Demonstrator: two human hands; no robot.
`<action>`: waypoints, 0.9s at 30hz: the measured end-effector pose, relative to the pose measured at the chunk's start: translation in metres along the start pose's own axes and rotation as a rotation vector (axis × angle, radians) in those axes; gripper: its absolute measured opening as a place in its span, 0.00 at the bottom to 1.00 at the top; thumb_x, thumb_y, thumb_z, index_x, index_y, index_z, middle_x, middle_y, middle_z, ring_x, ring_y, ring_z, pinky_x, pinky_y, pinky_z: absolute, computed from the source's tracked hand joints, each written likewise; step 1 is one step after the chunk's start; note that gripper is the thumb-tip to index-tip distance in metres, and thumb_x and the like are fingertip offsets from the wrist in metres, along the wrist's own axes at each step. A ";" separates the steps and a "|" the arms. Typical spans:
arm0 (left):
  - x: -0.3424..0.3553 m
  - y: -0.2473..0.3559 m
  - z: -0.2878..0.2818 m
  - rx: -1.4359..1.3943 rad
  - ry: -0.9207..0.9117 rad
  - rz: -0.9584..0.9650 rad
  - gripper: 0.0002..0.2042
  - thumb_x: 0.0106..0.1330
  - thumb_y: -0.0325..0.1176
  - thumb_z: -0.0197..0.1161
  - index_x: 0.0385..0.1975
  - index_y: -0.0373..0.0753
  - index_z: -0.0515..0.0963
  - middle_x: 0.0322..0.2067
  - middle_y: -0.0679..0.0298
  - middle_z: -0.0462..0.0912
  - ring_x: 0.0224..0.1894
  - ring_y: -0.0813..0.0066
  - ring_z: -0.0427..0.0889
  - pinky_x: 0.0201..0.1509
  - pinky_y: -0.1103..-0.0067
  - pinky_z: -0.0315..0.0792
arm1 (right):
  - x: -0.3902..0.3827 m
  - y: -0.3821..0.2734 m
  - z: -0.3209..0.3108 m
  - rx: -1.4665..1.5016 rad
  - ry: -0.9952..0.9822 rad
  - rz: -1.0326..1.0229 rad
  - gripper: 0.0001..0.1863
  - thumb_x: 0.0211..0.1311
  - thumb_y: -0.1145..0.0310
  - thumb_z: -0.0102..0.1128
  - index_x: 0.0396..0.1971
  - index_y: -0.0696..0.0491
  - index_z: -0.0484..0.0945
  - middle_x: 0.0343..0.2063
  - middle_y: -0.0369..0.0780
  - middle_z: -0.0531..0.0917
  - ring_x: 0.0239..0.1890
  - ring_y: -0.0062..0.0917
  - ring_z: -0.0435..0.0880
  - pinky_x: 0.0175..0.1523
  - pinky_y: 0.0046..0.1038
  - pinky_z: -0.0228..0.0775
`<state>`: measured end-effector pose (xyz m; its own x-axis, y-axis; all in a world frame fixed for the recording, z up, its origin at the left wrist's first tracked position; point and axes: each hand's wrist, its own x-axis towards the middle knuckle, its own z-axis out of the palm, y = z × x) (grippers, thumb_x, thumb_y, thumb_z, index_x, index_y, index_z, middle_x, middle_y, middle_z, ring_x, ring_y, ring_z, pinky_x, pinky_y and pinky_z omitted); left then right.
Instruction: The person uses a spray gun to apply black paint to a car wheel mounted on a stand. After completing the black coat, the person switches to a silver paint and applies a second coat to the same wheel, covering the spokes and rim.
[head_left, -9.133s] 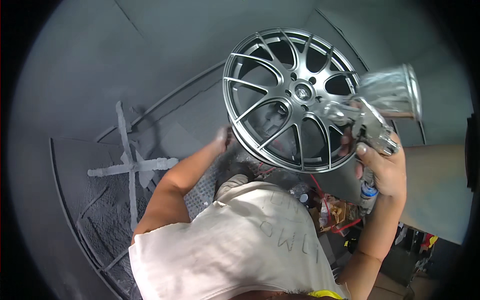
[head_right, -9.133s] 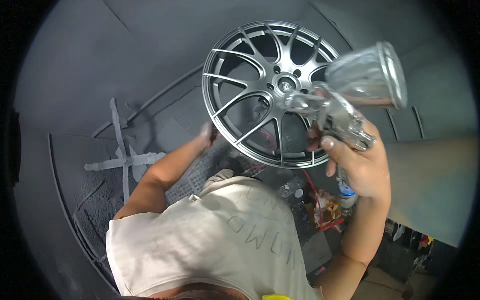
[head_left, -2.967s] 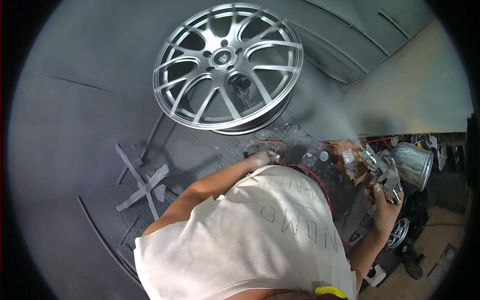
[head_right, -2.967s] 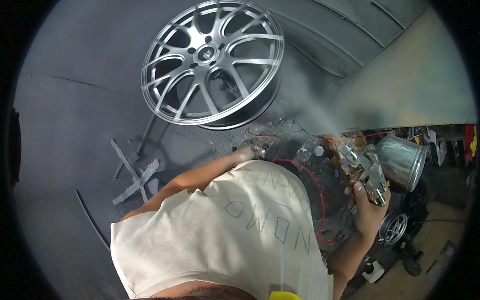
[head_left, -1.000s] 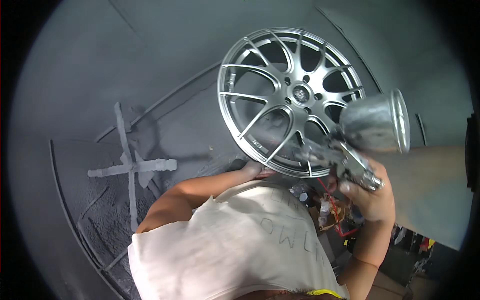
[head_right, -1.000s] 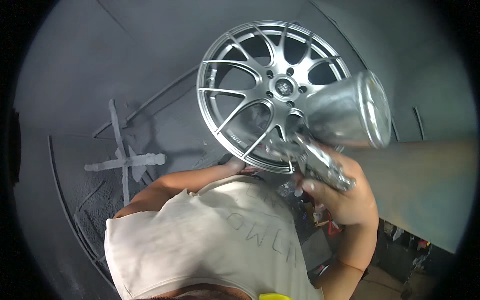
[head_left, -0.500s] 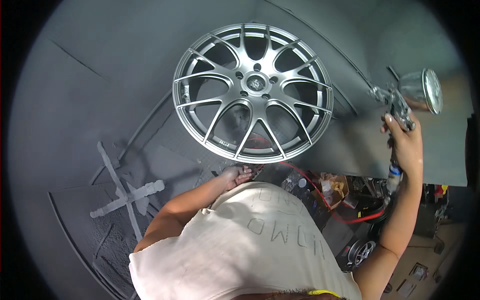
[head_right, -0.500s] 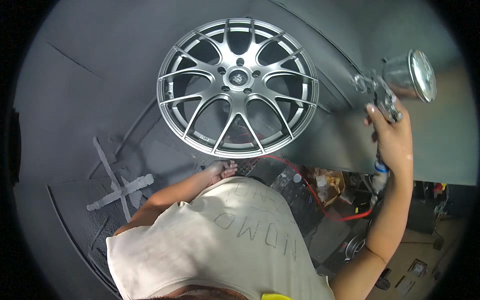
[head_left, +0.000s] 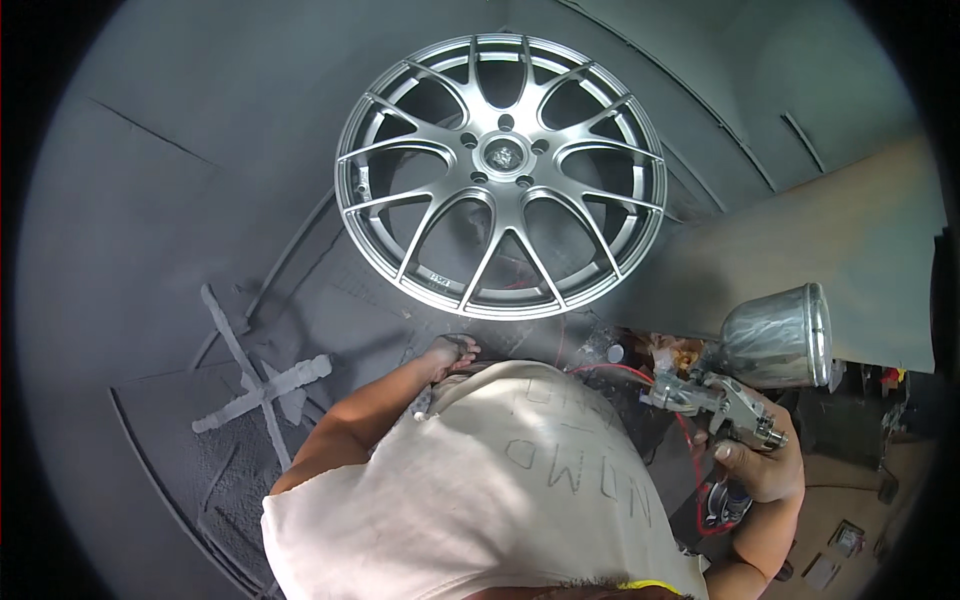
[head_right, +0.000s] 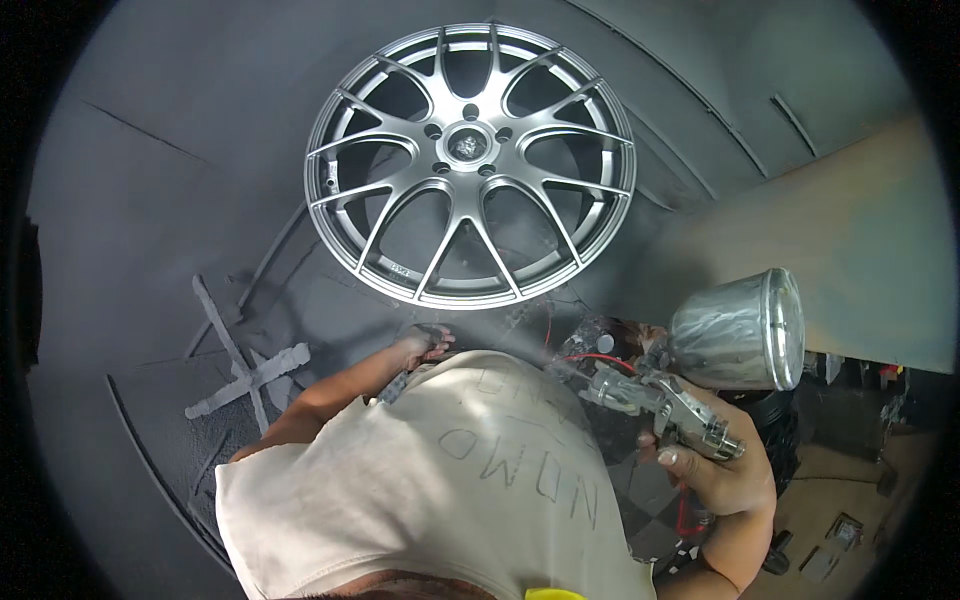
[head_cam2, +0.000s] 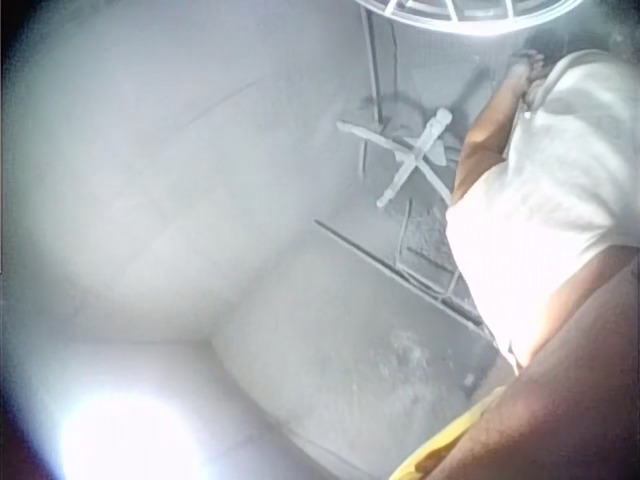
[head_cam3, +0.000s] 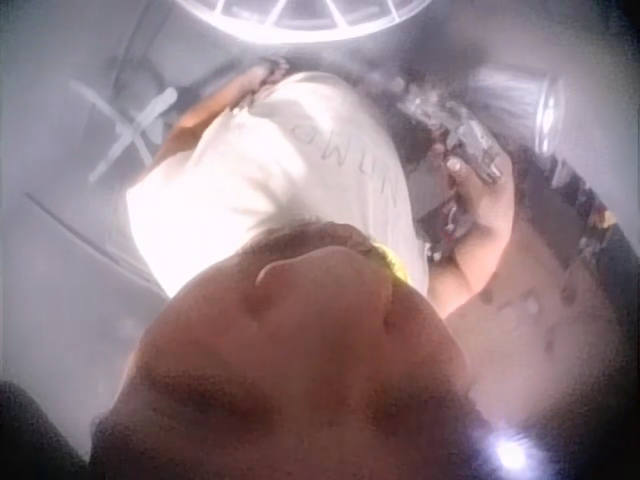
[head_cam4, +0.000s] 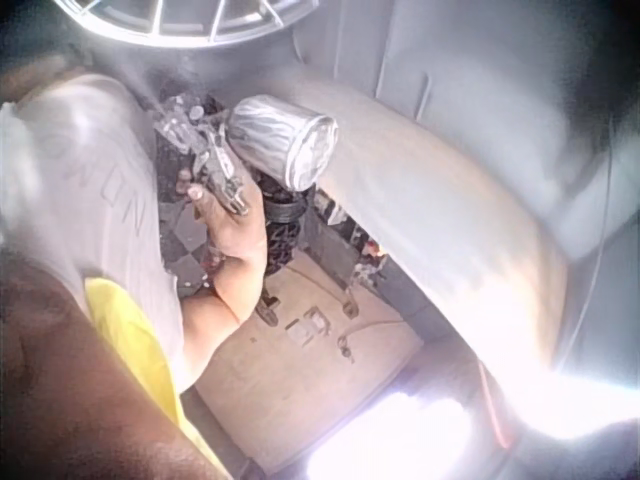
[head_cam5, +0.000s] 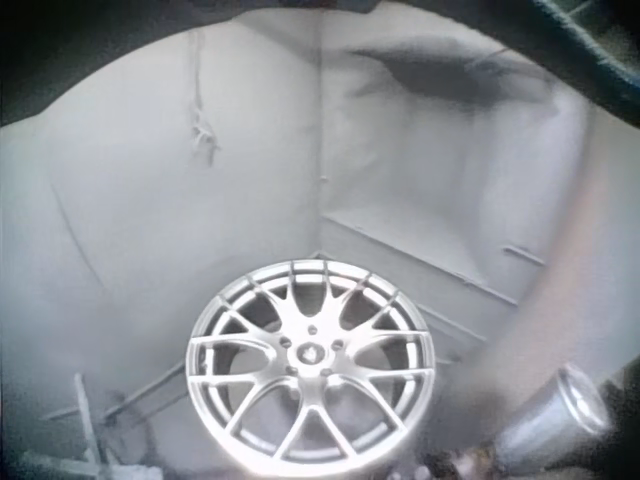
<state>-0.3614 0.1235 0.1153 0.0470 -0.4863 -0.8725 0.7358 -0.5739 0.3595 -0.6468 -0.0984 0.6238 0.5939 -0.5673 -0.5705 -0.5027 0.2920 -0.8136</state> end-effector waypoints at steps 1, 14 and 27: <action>-0.004 0.001 -0.001 0.003 0.011 0.007 0.10 0.67 0.19 0.52 0.46 0.34 0.73 0.42 0.56 0.83 0.31 0.77 0.81 0.30 0.85 0.78 | 0.006 0.003 -0.001 -0.030 0.036 -0.064 0.37 0.50 0.65 0.73 0.60 0.63 0.69 0.31 0.38 0.83 0.28 0.18 0.80 0.28 0.16 0.68; -0.012 0.001 -0.045 -0.013 0.105 0.160 0.07 0.66 0.20 0.54 0.42 0.34 0.76 0.37 0.58 0.84 0.30 0.77 0.81 0.33 0.84 0.79 | 0.099 -0.031 -0.026 -0.382 0.573 -0.498 0.09 0.67 0.68 0.59 0.39 0.59 0.78 0.30 0.37 0.81 0.29 0.15 0.78 0.23 0.15 0.64; 0.021 -0.006 -0.088 0.922 0.289 0.388 0.07 0.60 0.33 0.61 0.33 0.38 0.83 0.33 0.51 0.85 0.34 0.58 0.83 0.42 0.68 0.77 | 0.082 0.003 0.032 0.011 -0.293 -0.332 0.39 0.53 0.71 0.67 0.65 0.64 0.63 0.38 0.44 0.83 0.37 0.22 0.81 0.34 0.20 0.74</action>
<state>-0.3053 0.1741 0.0655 0.4197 -0.6386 -0.6450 -0.1606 -0.7516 0.6397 -0.5793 -0.1196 0.5713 0.8758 -0.3898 -0.2847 -0.2492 0.1401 -0.9583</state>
